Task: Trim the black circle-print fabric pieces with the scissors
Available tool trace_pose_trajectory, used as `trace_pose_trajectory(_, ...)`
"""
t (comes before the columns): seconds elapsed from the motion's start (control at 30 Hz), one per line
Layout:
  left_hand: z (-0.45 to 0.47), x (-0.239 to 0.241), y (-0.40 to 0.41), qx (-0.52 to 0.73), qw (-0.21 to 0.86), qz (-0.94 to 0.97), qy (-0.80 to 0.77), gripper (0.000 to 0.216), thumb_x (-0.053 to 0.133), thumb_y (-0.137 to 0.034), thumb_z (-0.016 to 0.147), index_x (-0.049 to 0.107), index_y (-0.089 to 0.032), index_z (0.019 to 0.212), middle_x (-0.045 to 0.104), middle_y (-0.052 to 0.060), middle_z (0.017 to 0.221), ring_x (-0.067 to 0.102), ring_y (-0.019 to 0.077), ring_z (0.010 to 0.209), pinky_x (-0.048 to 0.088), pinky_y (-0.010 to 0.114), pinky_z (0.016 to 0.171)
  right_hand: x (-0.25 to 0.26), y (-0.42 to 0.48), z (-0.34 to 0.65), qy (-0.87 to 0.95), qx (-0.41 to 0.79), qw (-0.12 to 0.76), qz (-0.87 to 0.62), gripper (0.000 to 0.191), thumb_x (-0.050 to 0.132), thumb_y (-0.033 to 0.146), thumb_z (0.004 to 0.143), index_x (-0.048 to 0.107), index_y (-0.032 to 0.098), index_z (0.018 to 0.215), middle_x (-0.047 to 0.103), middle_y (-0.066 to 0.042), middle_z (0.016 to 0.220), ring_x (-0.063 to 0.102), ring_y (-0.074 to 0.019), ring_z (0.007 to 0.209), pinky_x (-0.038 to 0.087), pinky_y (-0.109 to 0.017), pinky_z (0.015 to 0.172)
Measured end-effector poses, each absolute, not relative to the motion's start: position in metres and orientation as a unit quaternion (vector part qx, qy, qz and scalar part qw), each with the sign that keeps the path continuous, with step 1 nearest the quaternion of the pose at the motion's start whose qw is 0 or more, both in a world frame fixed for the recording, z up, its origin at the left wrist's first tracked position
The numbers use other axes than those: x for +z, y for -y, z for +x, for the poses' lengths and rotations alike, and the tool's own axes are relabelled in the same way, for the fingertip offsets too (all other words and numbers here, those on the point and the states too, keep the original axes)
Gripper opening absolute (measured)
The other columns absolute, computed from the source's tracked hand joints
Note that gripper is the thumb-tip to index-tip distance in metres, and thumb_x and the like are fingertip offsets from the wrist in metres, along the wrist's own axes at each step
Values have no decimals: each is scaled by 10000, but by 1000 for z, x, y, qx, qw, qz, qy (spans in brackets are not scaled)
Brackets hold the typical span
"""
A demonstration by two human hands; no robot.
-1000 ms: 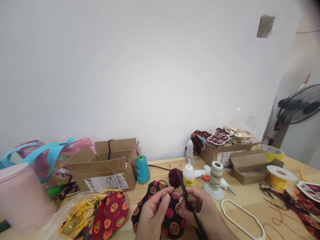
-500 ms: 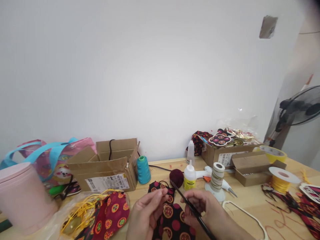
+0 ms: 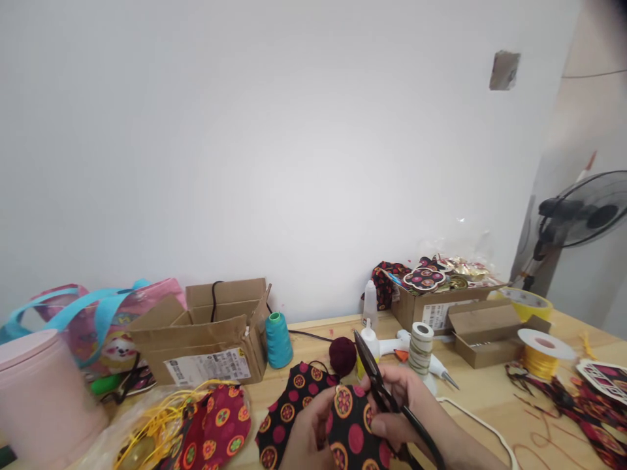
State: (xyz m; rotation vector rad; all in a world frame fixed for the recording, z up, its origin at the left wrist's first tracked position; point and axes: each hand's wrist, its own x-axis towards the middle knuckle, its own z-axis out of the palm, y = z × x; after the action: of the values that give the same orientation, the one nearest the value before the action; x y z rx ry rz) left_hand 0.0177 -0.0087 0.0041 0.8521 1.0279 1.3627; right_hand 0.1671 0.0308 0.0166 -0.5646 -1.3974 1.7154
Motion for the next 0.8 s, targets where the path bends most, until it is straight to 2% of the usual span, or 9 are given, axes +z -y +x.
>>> trace_pose_trajectory(0.1,6,9,7,606,591,342,-409,422,746,-463,483,703,-189,801,704,98,916,589,298,962,419,391,882,16,-33,164,546,661,445,-258,393,800,169,490,565,158,804,568,74,567,440,-30,448,344,-125,399)
trace_pose_trajectory(0.17,5,8,7,623,615,311,-368,438,677,-533,557,698,-202,843,705,93,921,588,286,975,396,402,909,13,-33,159,536,642,467,-287,416,810,168,472,561,156,805,568,74,562,455,-41,465,355,-138,416)
trace_pose_trajectory(0.3,10,6,8,637,605,306,-367,357,741,-359,569,684,-194,880,719,64,861,622,255,911,415,377,892,4,-31,149,553,625,457,-308,418,803,218,496,549,155,821,568,56,564,463,-62,453,355,-174,416)
trace_pose_trajectory(0.4,9,9,8,627,598,293,-404,295,716,-341,607,678,-156,834,726,58,746,660,239,761,491,349,754,4,-30,149,573,612,454,-303,417,763,320,560,538,153,868,539,53,569,424,-62,446,324,-189,415)
trace_pose_trajectory(0.5,4,14,9,609,588,304,-437,314,707,-360,610,657,-143,830,721,57,702,664,223,654,508,295,600,12,-30,155,603,565,473,-307,387,697,382,640,538,148,903,487,57,578,401,-71,503,313,-204,466)
trace_pose_trajectory(0.57,3,15,10,601,569,332,-453,345,706,-372,605,643,-146,858,720,57,715,664,226,681,507,294,610,16,-30,160,629,549,463,-297,374,660,397,677,541,144,926,468,49,607,400,-83,541,326,-212,495)
trace_pose_trajectory(0.63,3,13,11,600,537,364,-469,372,705,-393,597,637,-147,867,719,63,751,657,236,759,502,307,683,18,-28,164,656,537,439,-298,401,660,400,671,541,144,956,453,43,624,406,-97,556,346,-219,500)
trace_pose_trajectory(0.7,4,12,12,596,499,391,-493,381,696,-418,594,638,-144,852,716,73,775,645,249,817,492,308,716,17,-25,169,689,503,423,-305,451,669,398,654,536,155,1009,493,17,679,464,-131,613,397,-248,550)
trace_pose_trajectory(0.8,5,13,14,585,459,422,-519,365,672,-440,610,644,-144,822,709,67,727,648,244,775,493,295,684,18,-20,176,747,424,413,-303,502,634,423,682,500,207,1115,569,-66,975,524,-220,882,417,-327,764)
